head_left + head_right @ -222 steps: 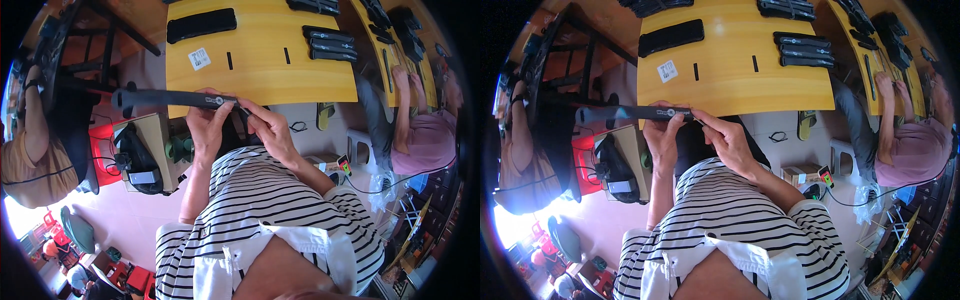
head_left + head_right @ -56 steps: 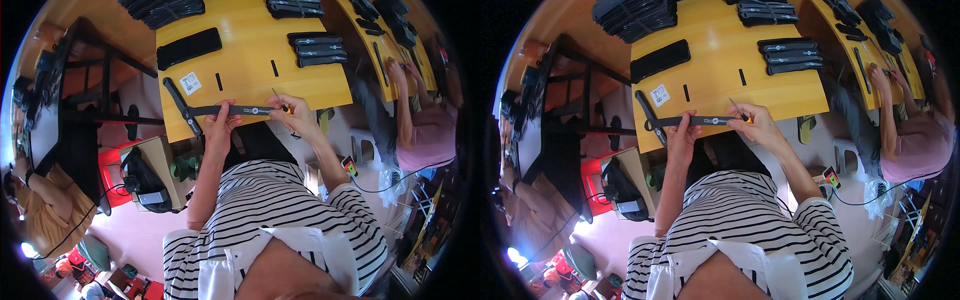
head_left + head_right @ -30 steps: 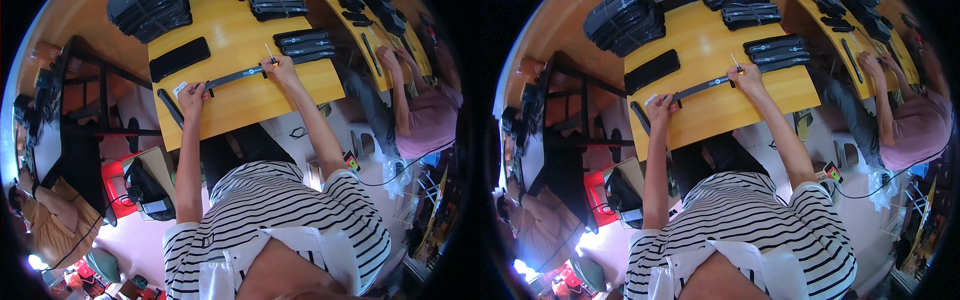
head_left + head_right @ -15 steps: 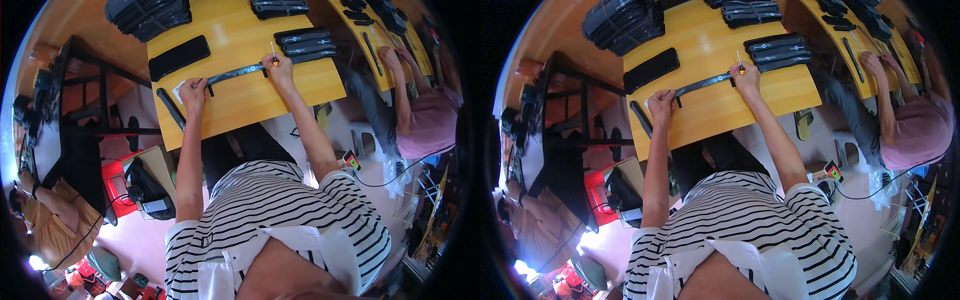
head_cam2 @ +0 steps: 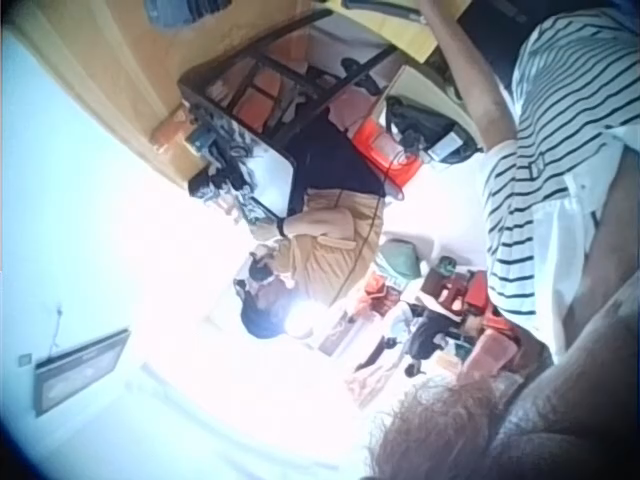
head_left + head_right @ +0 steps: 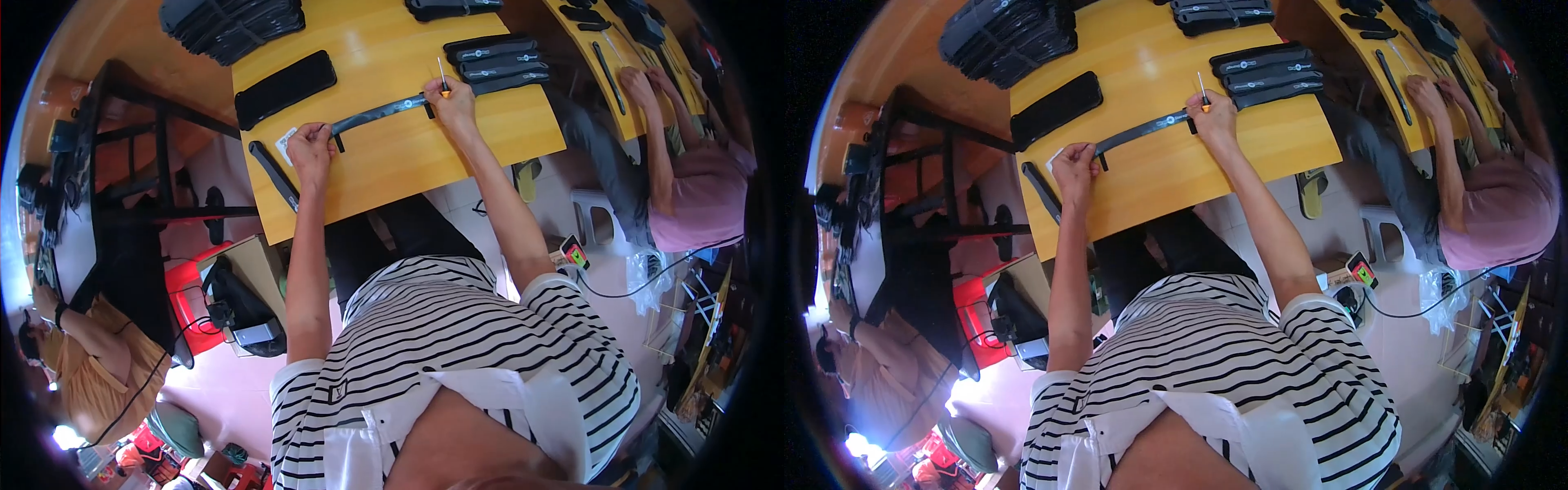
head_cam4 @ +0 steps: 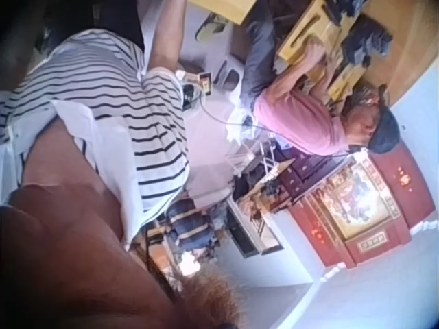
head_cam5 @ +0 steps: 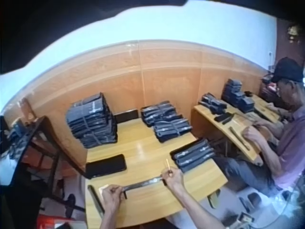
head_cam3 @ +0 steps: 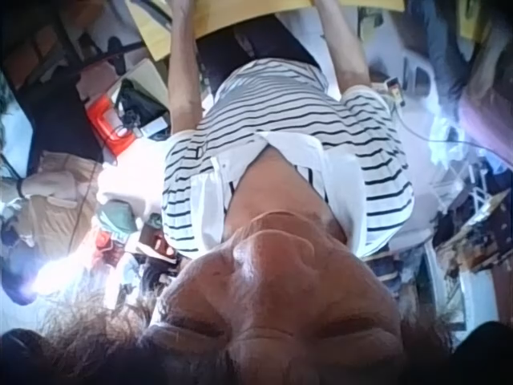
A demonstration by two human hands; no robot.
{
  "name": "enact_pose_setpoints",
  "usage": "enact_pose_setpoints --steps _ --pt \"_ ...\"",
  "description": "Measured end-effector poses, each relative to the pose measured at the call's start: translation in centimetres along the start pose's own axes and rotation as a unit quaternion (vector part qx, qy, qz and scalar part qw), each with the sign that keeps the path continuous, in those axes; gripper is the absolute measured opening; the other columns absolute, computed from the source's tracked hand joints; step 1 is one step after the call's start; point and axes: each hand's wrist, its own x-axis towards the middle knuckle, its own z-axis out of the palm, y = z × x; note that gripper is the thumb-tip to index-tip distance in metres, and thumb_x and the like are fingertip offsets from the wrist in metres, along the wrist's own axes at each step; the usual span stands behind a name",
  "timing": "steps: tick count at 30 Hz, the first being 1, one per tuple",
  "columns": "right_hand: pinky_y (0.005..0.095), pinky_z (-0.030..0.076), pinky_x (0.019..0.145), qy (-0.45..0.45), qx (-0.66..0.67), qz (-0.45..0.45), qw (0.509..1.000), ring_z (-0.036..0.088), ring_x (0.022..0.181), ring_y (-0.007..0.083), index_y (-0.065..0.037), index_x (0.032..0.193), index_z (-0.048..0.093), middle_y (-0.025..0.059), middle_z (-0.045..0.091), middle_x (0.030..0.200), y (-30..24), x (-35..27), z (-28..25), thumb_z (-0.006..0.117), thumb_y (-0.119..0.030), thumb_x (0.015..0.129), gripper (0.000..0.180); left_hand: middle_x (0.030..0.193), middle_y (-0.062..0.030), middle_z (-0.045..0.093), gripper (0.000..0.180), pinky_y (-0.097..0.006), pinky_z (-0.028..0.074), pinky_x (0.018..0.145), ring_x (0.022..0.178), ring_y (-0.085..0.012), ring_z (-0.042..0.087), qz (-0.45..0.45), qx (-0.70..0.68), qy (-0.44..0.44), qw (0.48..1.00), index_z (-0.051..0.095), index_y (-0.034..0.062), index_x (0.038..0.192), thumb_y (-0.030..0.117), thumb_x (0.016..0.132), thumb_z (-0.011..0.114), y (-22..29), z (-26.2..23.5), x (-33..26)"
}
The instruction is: Assembling and inspecting branded leather straps using a small screwdriver.
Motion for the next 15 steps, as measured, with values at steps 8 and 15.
enact_pose_setpoints --steps 8,15 --pt "0.0279 0.048 0.064 0.005 -0.027 -0.016 0.999 0.062 0.066 0.0158 -0.001 0.075 0.065 0.0088 0.065 0.068 -0.95 -0.42 -0.12 0.064 -0.001 0.069 0.006 0.061 -0.0046 0.057 0.010 -0.021 0.038 0.041 0.044 -0.0083 0.049 0.011 0.039 0.013 0.999 0.061 -0.0041 0.083 0.006 0.081 0.063 0.13 0.11 0.04" --pt "0.0290 0.048 0.064 0.017 -0.044 -0.031 0.998 0.063 0.066 0.0187 -0.001 0.075 0.064 0.0104 0.064 0.068 -0.97 -0.44 0.12 0.063 -0.002 0.070 0.005 0.061 -0.0061 0.059 0.011 -0.023 0.040 0.041 0.044 -0.0098 0.052 0.022 0.038 0.016 0.999 0.062 -0.0048 0.082 0.006 0.080 0.063 0.48 0.09 -0.26"
